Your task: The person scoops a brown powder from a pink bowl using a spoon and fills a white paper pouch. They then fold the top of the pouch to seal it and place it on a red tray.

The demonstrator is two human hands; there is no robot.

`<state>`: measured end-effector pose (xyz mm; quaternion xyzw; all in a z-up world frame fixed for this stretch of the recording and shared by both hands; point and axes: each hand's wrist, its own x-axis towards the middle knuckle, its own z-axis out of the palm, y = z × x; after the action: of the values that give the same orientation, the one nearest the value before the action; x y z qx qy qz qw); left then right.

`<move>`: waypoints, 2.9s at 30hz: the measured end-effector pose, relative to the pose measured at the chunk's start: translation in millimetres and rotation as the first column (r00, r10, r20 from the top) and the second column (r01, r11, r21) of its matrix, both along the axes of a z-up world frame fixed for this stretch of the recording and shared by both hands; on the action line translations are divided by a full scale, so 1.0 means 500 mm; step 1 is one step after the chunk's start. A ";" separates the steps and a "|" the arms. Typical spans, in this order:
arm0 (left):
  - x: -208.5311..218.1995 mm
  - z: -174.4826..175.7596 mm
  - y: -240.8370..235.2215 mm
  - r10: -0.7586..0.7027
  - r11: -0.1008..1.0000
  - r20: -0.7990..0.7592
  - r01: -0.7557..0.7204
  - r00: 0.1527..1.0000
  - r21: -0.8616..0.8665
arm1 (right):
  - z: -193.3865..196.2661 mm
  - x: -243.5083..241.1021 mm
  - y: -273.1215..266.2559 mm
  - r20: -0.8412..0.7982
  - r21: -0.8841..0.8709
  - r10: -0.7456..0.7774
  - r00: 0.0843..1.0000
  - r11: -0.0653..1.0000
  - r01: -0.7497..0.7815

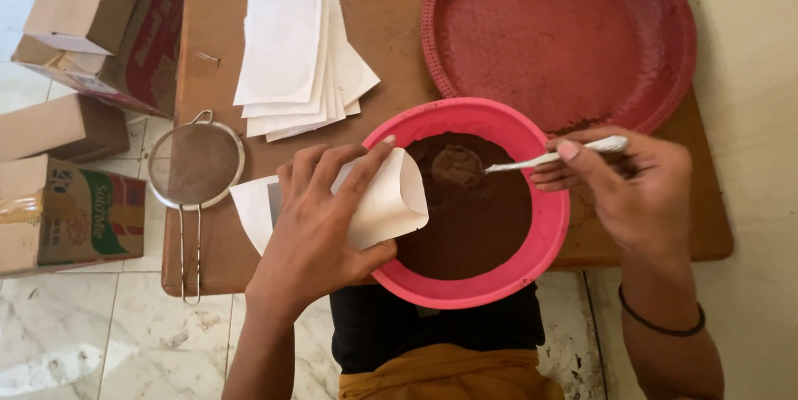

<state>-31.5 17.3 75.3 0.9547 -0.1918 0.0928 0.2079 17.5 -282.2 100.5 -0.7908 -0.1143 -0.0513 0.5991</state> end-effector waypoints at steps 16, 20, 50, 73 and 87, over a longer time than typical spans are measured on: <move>0.024 0.001 -0.041 -0.056 0.993 0.099 0.045 0.994 0.111 | 0.056 -0.001 0.014 0.041 -0.005 0.047 0.998 0.999 -0.047; 0.030 0.009 -0.053 -0.074 0.992 0.079 0.065 0.994 0.108 | 0.067 -0.008 0.029 0.058 -0.046 0.039 0.998 0.998 -0.036; 0.043 0.073 -0.131 -0.088 0.438 0.140 0.164 0.986 -0.884 | 0.229 -0.104 0.002 0.450 -0.793 0.685 0.573 0.601 -0.097; 0.033 0.054 -0.118 0.064 0.661 0.196 0.105 0.978 -0.743 | 0.220 -0.085 -0.011 0.541 -0.737 0.654 0.528 0.671 -0.076; 0.037 0.023 -0.065 0.068 0.259 0.230 0.206 0.971 -0.944 | 0.049 -0.135 -0.043 0.475 -0.213 -0.182 0.861 0.926 0.313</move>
<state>-13.0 -15.2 87.0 0.6046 -0.1595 0.2877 0.7254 -50.0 -303.6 124.9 -0.8430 -0.1510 -0.2919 0.4257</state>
